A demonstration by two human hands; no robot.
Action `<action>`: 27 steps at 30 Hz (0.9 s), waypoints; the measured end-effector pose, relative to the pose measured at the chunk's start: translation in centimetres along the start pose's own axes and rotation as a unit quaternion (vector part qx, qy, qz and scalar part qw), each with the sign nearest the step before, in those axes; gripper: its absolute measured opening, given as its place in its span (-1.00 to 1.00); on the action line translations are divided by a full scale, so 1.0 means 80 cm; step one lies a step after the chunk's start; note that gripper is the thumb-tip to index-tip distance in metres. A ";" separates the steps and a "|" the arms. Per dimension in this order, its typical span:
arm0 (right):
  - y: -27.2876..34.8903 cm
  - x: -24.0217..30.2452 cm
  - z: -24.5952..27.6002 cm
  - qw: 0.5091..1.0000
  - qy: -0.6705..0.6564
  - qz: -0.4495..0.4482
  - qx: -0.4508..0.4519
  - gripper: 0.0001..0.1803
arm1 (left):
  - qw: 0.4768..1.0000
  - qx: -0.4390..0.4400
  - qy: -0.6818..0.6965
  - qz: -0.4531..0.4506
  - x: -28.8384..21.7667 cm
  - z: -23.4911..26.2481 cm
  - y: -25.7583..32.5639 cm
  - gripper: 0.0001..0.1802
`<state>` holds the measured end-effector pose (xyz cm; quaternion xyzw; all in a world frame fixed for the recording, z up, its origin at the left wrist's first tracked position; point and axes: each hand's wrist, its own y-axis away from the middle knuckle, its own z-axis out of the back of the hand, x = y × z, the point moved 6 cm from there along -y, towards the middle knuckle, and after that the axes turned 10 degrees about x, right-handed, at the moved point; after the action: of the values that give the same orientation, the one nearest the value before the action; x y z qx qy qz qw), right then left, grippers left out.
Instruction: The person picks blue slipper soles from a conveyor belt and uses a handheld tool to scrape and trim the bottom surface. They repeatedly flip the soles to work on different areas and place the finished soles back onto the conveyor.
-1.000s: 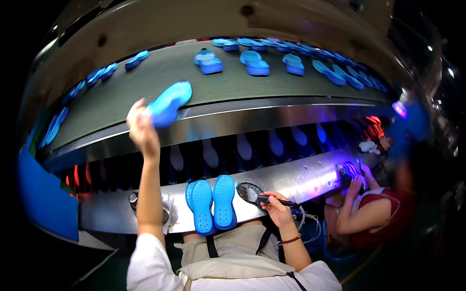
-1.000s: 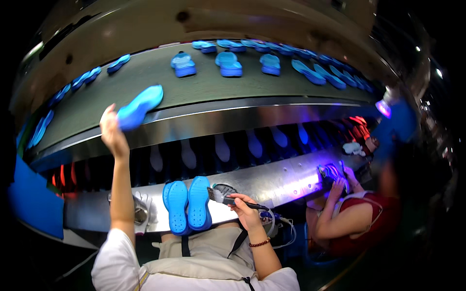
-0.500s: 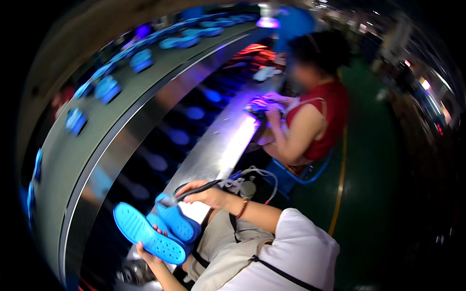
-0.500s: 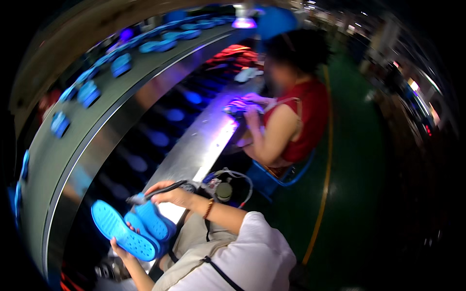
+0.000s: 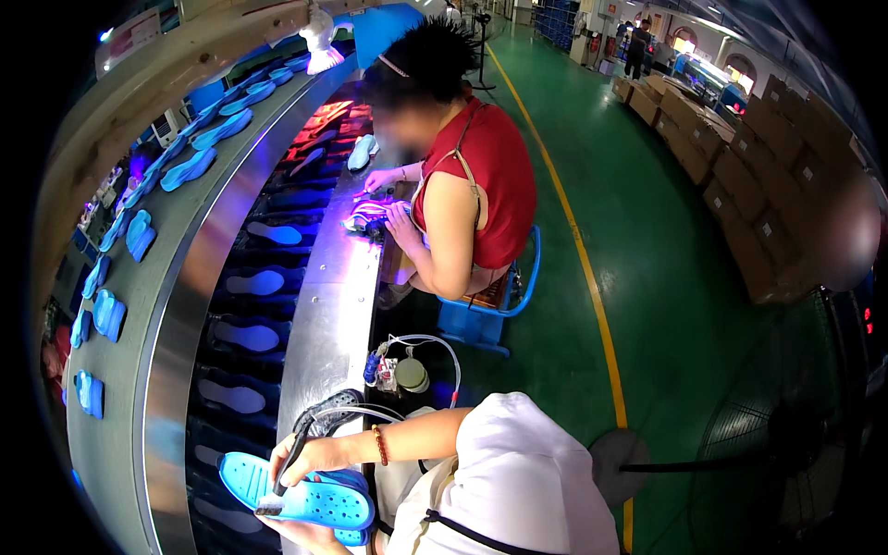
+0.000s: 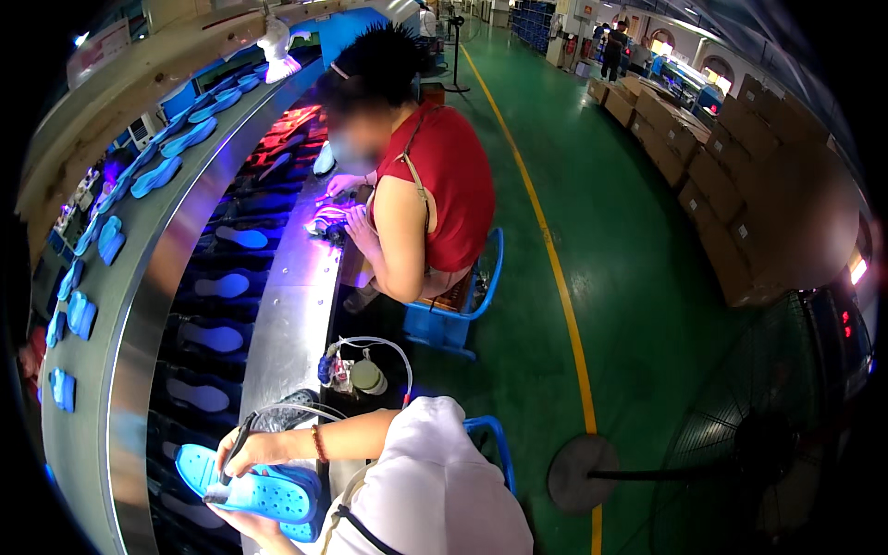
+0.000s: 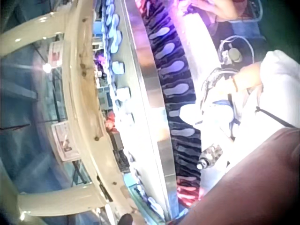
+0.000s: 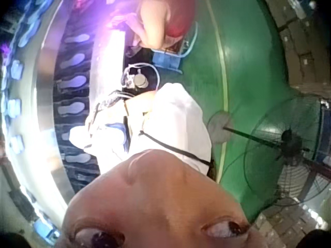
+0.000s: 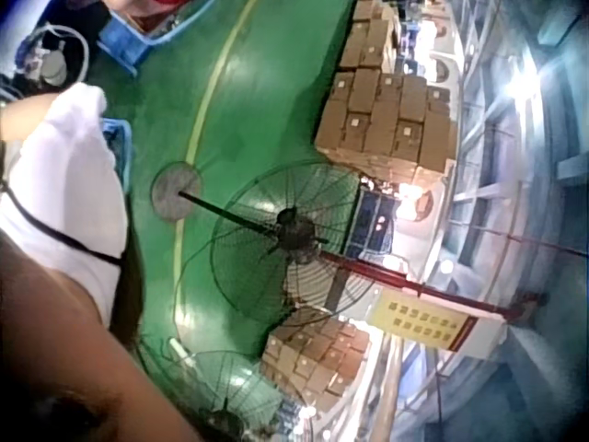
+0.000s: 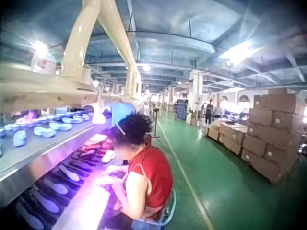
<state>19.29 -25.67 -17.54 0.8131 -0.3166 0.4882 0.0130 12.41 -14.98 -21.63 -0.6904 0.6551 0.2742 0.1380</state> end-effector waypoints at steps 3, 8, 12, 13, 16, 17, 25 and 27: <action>-0.002 0.006 0.002 1.000 0.015 0.003 -0.013 -0.75 | 0.999 0.005 0.045 -0.009 -0.003 0.005 0.006 -0.29; -0.002 0.011 0.021 0.999 0.041 0.002 0.003 -0.78 | 0.993 0.067 0.098 -0.016 -0.004 -0.022 0.019 -0.19; -0.012 0.005 0.005 0.997 0.050 -0.053 -0.006 -0.81 | 0.973 0.187 0.134 -0.002 -0.007 -0.014 0.029 0.06; -0.012 0.000 0.002 0.997 0.004 -0.070 -0.019 -0.81 | 0.990 0.120 0.077 0.010 0.000 0.000 0.030 0.05; -0.018 0.002 -0.010 0.998 -0.026 -0.053 -0.001 -0.79 | 0.985 0.135 0.104 0.005 -0.001 -0.014 0.039 0.05; -0.020 0.002 -0.009 0.998 -0.036 -0.046 0.005 -0.79 | 0.982 0.151 0.113 0.007 0.002 -0.022 0.040 0.06; -0.063 0.006 -0.039 0.956 0.287 -0.040 0.036 -0.83 | 0.991 0.035 0.105 -0.072 -0.001 0.002 0.048 -0.05; -0.059 0.013 -0.087 0.853 0.483 0.167 0.110 -0.84 | 0.990 -0.010 0.090 -0.110 -0.008 0.011 0.048 -0.09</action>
<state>16.66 -20.15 -11.71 0.4064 -0.3456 0.8458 -0.0066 8.49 -14.40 -21.34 -0.7813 0.5825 0.2003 0.1008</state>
